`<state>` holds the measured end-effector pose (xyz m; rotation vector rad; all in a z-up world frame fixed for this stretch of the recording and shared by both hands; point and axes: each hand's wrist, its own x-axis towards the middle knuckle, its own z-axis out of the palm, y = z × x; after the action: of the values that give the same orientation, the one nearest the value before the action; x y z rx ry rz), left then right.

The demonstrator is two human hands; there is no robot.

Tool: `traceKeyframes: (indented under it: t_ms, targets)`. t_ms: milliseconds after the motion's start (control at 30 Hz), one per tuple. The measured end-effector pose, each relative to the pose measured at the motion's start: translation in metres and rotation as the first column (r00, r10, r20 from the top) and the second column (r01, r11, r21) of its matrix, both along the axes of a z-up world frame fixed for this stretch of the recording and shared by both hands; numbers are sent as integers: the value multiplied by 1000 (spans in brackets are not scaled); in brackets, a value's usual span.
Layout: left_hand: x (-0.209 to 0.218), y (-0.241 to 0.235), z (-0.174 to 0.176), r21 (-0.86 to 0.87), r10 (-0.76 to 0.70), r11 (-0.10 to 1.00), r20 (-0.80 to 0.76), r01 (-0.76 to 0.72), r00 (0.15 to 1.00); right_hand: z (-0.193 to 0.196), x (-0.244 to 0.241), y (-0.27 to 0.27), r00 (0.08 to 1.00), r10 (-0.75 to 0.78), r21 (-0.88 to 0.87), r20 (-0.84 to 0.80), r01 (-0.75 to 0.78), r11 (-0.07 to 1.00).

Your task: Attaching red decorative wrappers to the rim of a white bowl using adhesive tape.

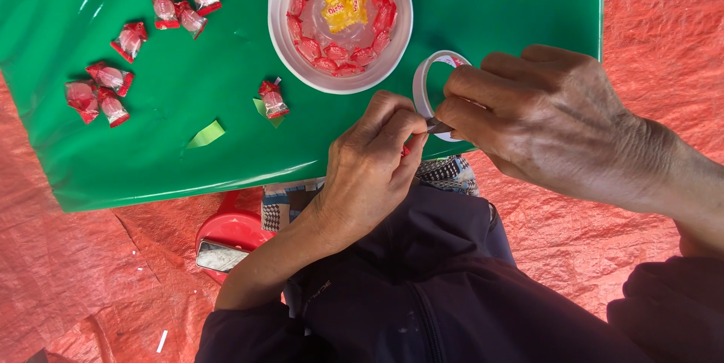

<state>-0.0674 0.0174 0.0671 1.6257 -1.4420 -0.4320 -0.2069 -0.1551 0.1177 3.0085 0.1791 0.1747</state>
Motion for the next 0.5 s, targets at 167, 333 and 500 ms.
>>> traceKeyframes:
  t_ms: [167,333,500]
  targets:
    - [1,0,-3,24,-9,1000,1,9,1000,-9,2,-3,1000,-2,1,15,2,1000]
    - [5,-1,-7,-36,43,998,-155,-49,987,-23,5,-10,998,-65,78,13,64,995]
    - [10,8,-12,70,32,997,-813,43,581,-61,3,-22,994,-58,187,94,40,982]
